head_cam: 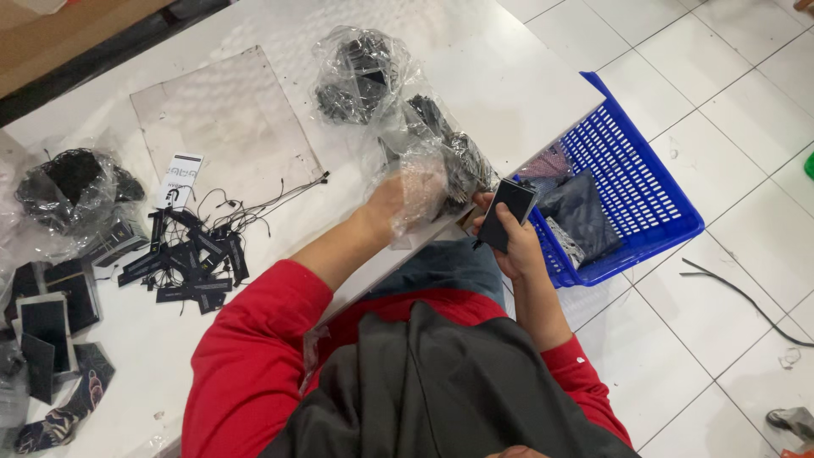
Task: The person sorts small black tags with attached strings on a white table, picking them up, separating tangled strings, and stacking them. The person also places some tags into a blue basket and handles bubble-wrapped packages on the table.
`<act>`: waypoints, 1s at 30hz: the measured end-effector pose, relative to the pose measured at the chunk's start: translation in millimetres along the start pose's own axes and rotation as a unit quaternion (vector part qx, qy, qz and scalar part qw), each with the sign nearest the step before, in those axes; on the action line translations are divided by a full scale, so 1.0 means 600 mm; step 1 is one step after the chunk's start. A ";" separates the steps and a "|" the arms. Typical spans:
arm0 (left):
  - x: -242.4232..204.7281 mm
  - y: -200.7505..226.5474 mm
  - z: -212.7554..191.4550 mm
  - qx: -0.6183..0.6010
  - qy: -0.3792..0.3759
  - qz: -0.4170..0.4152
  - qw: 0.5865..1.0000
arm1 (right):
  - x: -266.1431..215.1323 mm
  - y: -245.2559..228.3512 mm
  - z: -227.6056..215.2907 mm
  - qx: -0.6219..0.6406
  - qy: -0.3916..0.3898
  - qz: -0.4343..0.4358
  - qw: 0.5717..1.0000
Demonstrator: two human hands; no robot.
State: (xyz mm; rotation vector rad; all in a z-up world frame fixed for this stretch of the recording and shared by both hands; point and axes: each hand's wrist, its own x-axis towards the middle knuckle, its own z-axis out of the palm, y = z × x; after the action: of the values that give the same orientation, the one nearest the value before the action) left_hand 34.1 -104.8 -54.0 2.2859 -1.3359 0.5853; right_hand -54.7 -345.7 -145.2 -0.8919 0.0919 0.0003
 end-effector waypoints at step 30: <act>-0.194 0.074 -0.258 -0.578 0.162 -0.260 0.756 | -0.051 -0.029 0.029 -0.056 -0.081 0.004 0.995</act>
State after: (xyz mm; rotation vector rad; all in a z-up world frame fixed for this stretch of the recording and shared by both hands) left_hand -79.4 42.7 15.4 1.2800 -0.5138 -0.0880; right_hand -83.3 -341.9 -118.4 -0.9994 -0.0566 0.0865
